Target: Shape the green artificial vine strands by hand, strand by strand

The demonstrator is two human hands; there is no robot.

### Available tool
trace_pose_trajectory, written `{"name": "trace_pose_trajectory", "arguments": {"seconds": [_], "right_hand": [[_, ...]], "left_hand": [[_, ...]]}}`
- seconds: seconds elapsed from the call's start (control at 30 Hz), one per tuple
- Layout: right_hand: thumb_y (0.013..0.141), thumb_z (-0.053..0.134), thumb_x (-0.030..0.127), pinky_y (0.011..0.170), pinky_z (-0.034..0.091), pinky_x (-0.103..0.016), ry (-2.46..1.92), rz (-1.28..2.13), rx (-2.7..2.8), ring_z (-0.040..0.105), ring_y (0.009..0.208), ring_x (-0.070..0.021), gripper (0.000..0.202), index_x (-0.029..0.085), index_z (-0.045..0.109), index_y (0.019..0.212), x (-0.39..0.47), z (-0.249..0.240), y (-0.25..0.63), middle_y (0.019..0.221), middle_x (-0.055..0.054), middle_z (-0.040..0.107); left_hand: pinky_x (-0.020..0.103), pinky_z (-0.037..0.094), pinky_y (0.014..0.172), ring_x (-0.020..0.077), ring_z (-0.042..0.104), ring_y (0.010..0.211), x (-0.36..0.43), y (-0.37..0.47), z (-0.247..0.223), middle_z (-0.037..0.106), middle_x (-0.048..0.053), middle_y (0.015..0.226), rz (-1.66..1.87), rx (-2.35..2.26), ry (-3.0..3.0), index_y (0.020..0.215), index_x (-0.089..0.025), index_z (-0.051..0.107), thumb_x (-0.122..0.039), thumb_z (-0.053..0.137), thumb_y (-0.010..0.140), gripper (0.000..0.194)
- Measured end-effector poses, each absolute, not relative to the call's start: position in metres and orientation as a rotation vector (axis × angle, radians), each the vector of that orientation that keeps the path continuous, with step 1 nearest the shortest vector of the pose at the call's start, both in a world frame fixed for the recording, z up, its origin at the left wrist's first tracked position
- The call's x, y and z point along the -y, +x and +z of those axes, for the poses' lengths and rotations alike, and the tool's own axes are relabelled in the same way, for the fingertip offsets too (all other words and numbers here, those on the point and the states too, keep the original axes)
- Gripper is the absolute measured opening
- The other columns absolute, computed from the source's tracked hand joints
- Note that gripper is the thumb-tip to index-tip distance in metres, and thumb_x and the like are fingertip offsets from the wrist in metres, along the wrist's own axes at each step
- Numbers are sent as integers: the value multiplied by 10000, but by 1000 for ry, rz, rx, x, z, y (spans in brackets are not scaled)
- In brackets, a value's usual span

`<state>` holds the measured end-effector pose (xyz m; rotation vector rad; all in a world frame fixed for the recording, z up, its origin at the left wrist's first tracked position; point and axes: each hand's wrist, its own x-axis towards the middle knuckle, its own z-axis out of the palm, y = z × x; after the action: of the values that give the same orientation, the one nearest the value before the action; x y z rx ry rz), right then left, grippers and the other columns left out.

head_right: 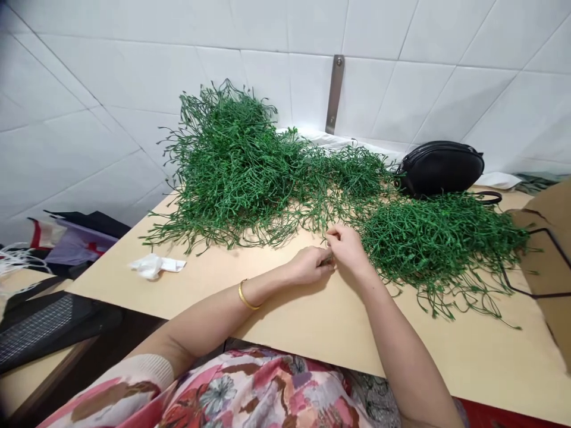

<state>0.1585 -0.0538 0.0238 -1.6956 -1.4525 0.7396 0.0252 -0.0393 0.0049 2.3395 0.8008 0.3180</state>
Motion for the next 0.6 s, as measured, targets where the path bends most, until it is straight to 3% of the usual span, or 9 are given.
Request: {"name": "trace_pose_trajectory", "arguments": {"seconds": [0.23,0.47,0.6], "right_hand": [[597,672,305,568,391,-239,-1280,948,885,471,585,-91,202,190,599,747,62,31,179,666,17,537],[592,686,264,575,406,-260,-1109,1139,789,469,597,-107,227,217,627,806,65,29,195,633,13,507],[611,682,270,582,404,-251,-1175,1261,892,486,603,-101,219,210,645,819,66,24,189,663,6,553]], "left_hand": [[204,292,475,65,405,495,25,18,5,487,-24,564,277,-564,1704,760,-120,585,-493,560,729,375],[196,333,463,48,428,438,15,19,4,496,-22,516,433,-663,1320,735,-104,612,-459,640,689,359],[216,425,546,79,560,574,10,19,8,630,41,742,572,-622,989,904,-123,633,-419,696,653,393]]}}
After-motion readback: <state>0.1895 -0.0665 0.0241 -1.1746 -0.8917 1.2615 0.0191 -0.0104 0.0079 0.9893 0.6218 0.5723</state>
